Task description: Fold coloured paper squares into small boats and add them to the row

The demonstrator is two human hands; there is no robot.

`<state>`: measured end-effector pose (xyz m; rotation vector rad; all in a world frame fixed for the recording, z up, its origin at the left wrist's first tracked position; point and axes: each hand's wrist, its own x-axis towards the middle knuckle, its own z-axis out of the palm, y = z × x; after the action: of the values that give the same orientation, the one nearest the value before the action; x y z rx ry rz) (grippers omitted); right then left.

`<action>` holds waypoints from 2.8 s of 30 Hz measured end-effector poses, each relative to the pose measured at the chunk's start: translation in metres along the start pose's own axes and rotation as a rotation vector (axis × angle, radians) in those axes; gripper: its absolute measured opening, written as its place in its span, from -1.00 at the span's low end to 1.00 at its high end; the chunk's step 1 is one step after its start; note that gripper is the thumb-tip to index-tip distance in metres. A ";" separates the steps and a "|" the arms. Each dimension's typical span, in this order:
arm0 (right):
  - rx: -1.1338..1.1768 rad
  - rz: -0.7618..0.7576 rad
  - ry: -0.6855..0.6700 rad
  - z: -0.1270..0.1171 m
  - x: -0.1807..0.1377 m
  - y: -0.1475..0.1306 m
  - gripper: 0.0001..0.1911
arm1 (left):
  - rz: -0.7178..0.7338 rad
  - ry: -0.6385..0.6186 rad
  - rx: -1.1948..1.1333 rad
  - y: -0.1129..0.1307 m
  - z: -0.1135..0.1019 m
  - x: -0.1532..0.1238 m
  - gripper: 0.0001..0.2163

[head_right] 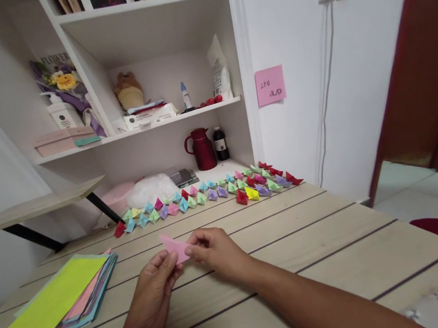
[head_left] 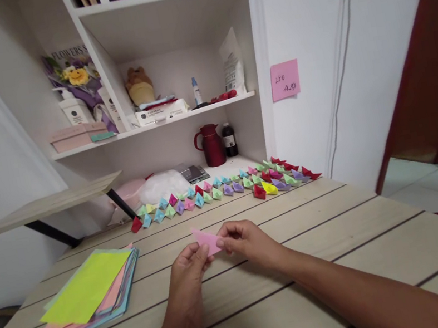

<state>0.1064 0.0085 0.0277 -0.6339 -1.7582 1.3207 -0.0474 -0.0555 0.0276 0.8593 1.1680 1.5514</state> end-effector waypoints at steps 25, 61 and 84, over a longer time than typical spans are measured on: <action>0.210 0.189 0.042 0.001 0.006 0.005 -0.72 | 0.138 -0.013 0.311 -0.008 -0.002 0.007 -0.65; 0.413 -0.067 -0.205 0.004 -0.002 -0.005 -0.60 | -0.108 -0.271 -0.211 -0.005 -0.004 0.010 -0.75; 0.433 -0.035 -0.272 0.004 0.002 0.005 -0.49 | -0.132 -0.328 -0.185 -0.004 -0.006 0.013 -0.71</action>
<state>0.1022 0.0094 0.0235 -0.1865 -1.6021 1.7570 -0.0549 -0.0447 0.0218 0.8564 0.8147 1.3282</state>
